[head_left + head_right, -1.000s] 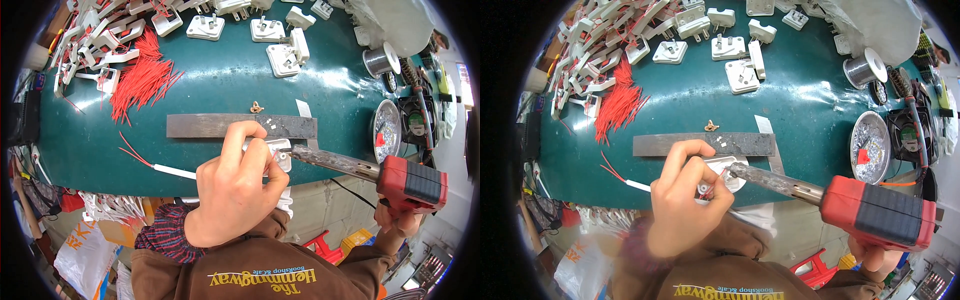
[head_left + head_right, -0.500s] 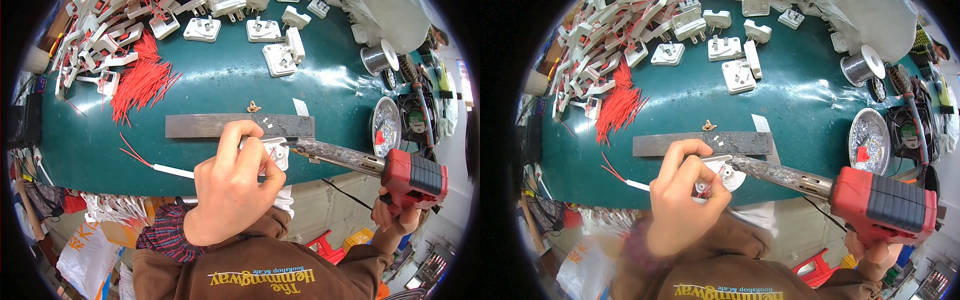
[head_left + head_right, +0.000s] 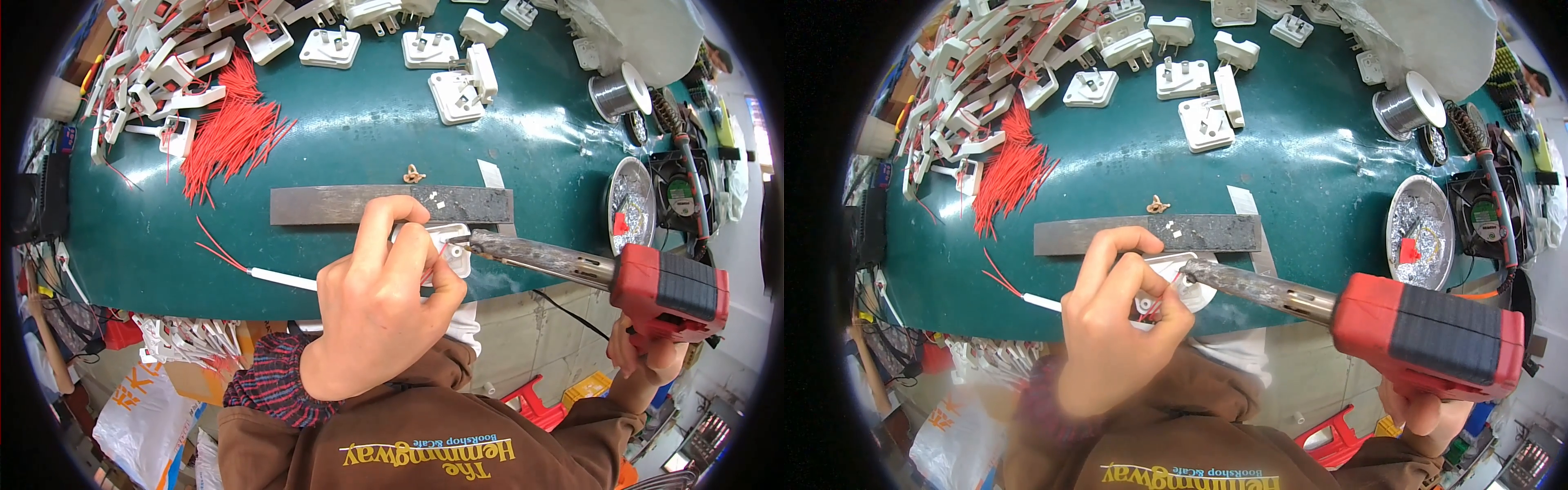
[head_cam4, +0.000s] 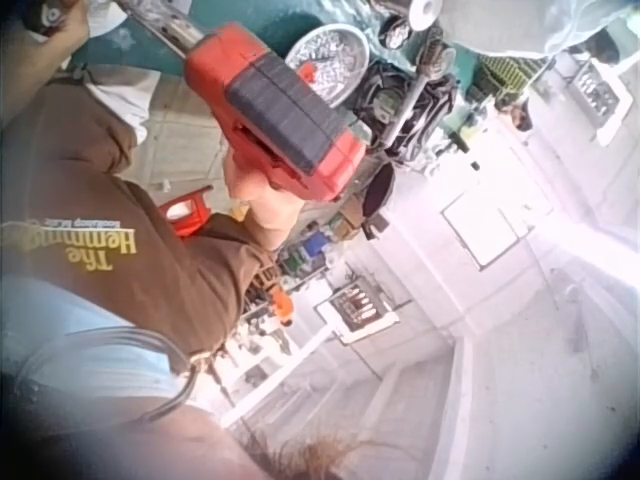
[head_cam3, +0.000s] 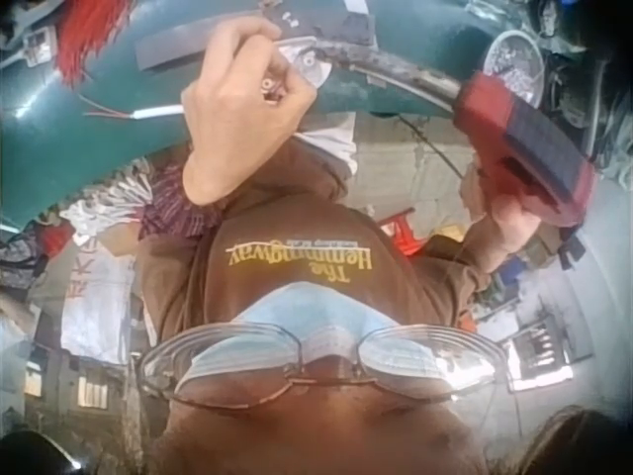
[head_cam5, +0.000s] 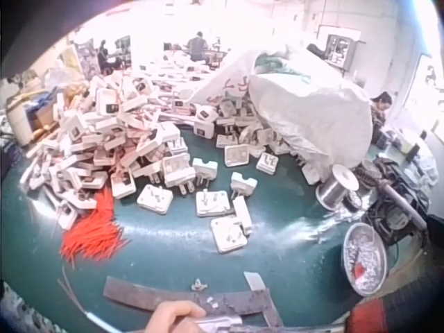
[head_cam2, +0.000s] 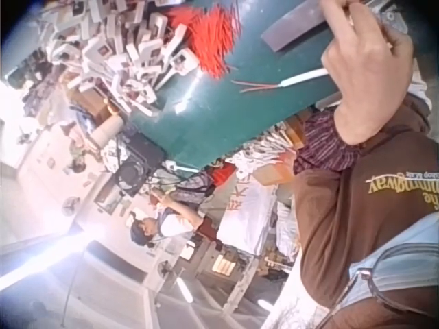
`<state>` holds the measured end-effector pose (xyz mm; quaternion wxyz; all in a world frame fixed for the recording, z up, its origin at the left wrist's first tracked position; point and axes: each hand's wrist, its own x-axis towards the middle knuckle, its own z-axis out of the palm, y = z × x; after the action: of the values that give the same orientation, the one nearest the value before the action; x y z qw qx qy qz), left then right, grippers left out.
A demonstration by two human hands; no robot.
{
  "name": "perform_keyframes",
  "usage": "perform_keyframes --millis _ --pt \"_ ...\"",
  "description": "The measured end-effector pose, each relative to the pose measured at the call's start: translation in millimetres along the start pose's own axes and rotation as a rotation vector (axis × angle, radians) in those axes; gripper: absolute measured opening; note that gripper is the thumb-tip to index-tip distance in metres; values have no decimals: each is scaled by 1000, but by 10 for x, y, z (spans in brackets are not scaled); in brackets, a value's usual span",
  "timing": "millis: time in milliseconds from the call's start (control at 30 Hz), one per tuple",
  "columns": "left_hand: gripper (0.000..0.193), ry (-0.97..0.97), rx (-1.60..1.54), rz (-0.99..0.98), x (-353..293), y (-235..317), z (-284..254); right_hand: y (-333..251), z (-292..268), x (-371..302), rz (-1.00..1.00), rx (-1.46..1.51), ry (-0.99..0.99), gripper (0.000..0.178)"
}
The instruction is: The person solders red wires onto small electronic components housed in plastic casings at a workbench. This is done using a soldering iron and solder.
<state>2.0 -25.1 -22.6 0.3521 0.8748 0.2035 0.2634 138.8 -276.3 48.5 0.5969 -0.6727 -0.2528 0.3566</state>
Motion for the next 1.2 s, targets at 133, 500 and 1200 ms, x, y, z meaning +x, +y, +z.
perform_keyframes --millis 133,500,1200 --pt "15 -8 -6 -14 -6 2 -10 36 -204 -67 -6 202 -105 73" --pt "14 11 -8 -4 -20 -9 18 309 361 138 -163 154 63 70" --pt "16 -330 -310 34 -12 -61 -307 585 1325 445 -148 313 262 56"
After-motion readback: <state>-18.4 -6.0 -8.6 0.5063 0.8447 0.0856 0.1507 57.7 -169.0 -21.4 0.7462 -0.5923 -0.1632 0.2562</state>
